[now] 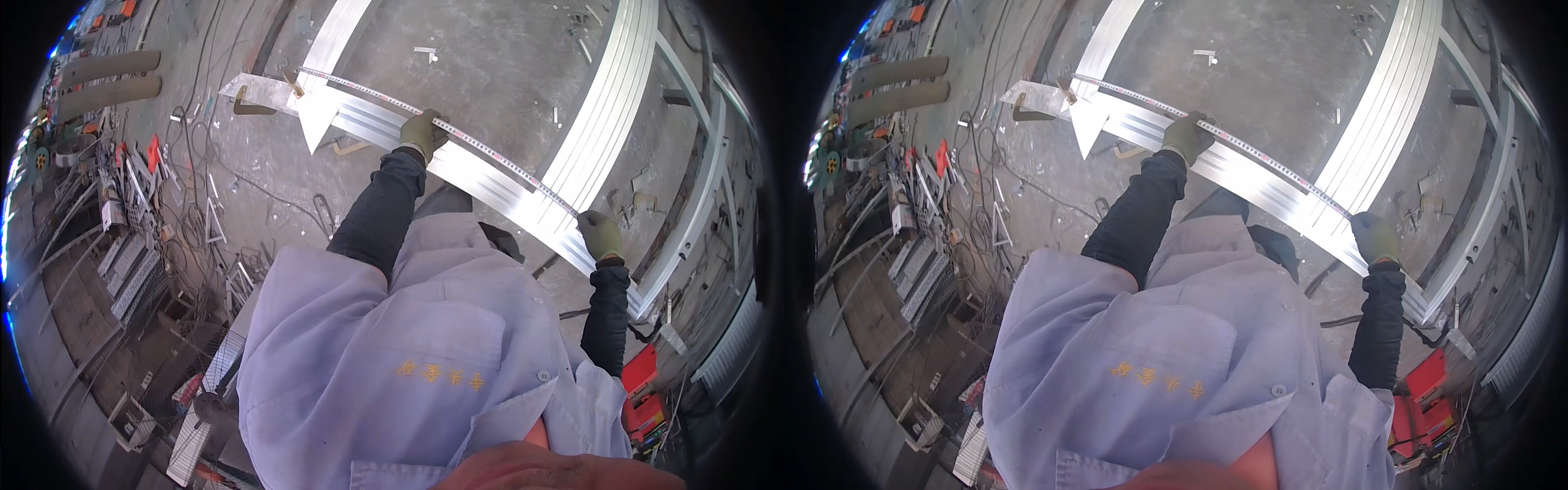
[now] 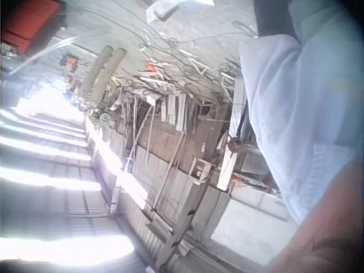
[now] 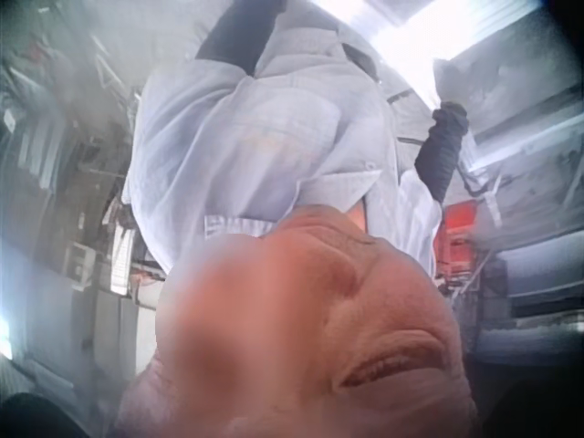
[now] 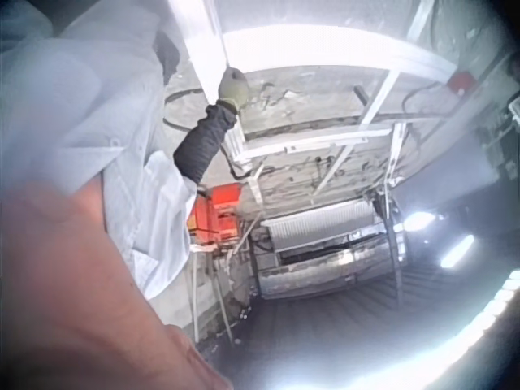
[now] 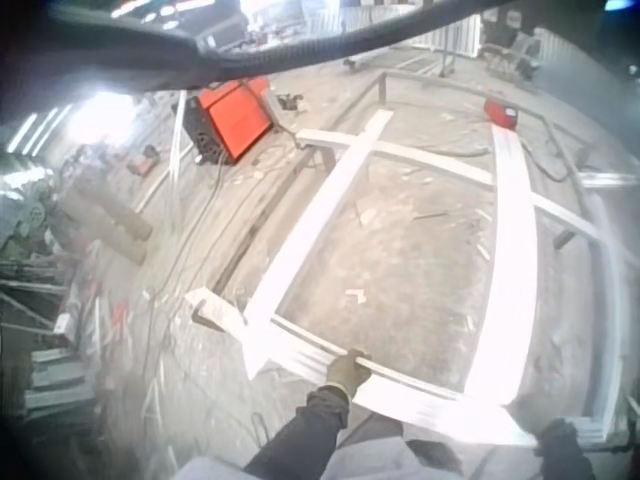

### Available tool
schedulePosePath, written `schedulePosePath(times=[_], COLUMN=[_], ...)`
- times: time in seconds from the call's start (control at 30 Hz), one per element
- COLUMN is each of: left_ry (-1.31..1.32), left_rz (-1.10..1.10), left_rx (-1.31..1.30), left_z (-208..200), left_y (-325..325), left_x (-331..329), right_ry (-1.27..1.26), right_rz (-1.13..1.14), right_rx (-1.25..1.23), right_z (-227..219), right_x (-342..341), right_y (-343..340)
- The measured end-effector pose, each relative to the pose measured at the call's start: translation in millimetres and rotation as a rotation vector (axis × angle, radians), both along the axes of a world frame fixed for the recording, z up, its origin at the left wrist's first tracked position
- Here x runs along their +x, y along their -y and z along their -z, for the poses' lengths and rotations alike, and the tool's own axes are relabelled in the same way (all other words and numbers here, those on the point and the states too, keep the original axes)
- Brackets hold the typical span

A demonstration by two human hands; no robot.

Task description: The person uses a tape measure to measure the lengths of several aluminum frame pieces laid out on the floor. They repeatedly extend and retract the tape measure across different sections of the frame, checking dimensions and alignment.

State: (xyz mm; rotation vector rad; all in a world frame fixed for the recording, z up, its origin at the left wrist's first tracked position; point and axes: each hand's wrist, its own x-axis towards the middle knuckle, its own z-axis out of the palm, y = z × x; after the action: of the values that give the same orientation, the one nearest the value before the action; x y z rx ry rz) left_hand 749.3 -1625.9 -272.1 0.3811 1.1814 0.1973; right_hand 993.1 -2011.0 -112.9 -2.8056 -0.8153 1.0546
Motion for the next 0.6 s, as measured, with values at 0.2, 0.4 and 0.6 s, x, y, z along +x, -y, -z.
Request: schedulePosePath(times=[0.2, 0.4, 0.6], left_ry=[-0.023, -0.564, -0.003], left_rz=[-0.034, 1.119, 0.189], left_rx=[-0.006, 1.139, 0.147], left_z=[14, 17, 45], left_y=[5, 7, 48], left_x=[15, 31, -16], right_ry=[-0.053, -0.045, -0.115], right_rz=[-0.028, -0.096, -0.016], right_rx=[-0.017, 0.027, 0.002], right_z=[11, 38, 56], right_x=[34, 49, 93], right_y=[-1, 16, 40])
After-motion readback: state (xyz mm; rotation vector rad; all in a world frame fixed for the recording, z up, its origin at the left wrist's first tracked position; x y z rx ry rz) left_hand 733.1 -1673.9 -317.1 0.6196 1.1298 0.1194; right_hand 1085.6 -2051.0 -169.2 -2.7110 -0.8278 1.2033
